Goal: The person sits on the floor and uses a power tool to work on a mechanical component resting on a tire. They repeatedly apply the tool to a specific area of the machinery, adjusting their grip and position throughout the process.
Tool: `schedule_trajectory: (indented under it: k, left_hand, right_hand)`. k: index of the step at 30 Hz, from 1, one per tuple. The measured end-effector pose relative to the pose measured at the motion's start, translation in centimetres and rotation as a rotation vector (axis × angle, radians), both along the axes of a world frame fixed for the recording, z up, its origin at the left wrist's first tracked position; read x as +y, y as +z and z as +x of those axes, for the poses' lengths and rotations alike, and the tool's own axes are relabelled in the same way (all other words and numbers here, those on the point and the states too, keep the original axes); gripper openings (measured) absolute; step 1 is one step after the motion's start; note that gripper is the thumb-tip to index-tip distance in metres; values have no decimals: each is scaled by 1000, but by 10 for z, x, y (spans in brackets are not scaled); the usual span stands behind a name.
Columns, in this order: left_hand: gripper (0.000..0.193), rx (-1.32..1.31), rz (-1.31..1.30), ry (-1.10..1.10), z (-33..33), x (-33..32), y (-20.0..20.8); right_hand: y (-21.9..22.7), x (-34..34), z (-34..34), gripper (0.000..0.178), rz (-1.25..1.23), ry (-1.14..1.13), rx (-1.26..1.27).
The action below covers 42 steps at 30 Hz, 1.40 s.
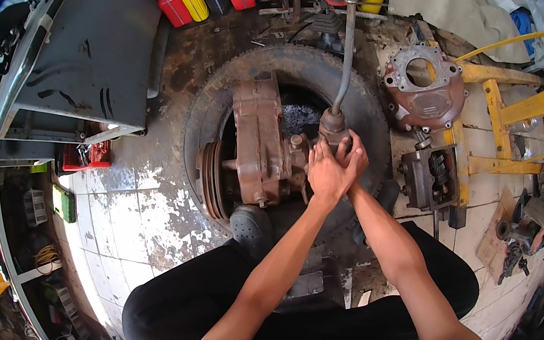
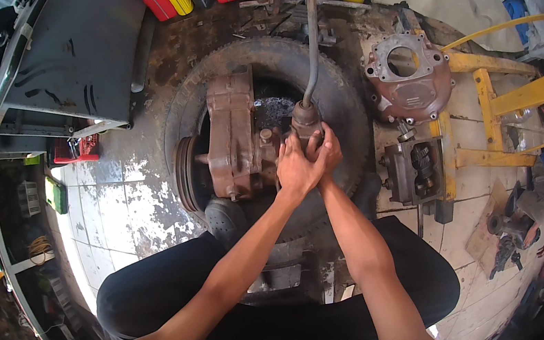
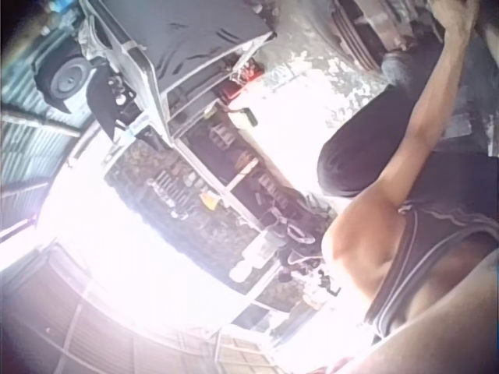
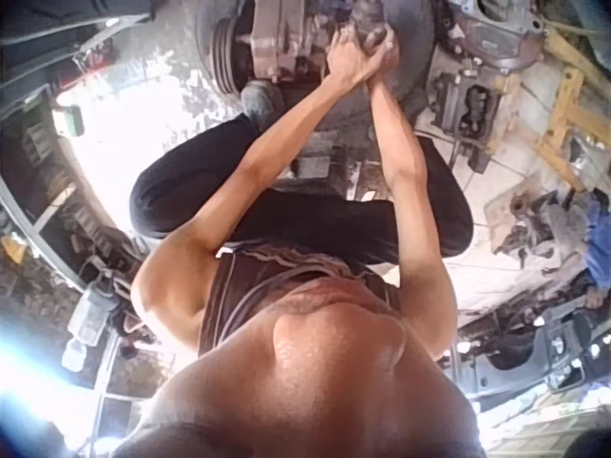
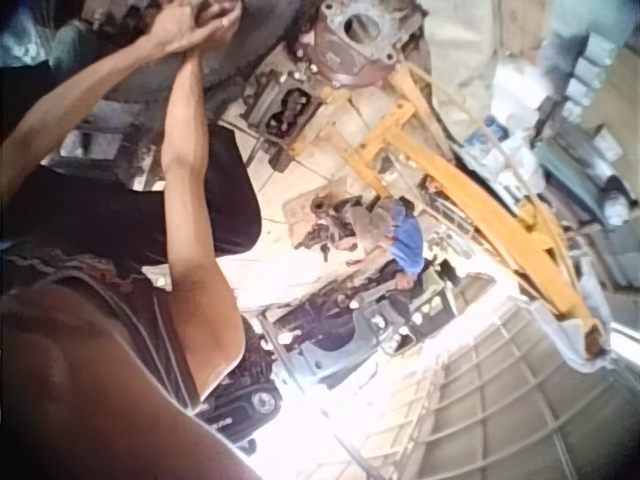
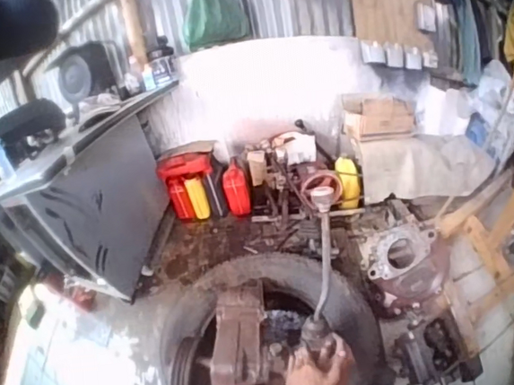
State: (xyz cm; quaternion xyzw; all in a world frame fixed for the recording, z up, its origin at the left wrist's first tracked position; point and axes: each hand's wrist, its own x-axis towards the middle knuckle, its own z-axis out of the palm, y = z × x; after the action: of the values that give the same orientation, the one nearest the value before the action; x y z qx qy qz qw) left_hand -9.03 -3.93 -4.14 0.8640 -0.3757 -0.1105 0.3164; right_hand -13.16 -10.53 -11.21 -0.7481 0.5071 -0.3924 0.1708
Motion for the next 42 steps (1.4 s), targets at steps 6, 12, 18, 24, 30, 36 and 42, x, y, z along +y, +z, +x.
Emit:
schedule_trajectory:
  k: [6, 12, 18, 24, 30, 36, 42]
  left_hand:
    - [99, 87, -26, -34, 2, -4, 12]
    - [101, 284, 130, -17, 23, -20, 27]
    - [95, 66, -14, -31, 5, -8, 10]
    - [91, -202, -34, -65, -9, 8, 7]
    - [80, 152, 109, -23, 23, -23, 9]
    - [99, 228, 79, 43, 24, -24, 12]
    - [100, 14, 31, -79, -6, 3, 13]
  right_hand:
    - [-5, -3, -6, 28, 32, -7, -8]
    - [-2, 4, -5, 29, 104, 2, 2]
    - [2, 4, -5, 35, 133, 6, -1]
    - [-2, 2, -7, 35, 120, -11, -29]
    - [6, 2, 0, 33, 172, -13, 41]
    - [-2, 1, 0, 29, -44, 29, 31]
    - [-1, 0, -3, 29, 12, -5, -36]
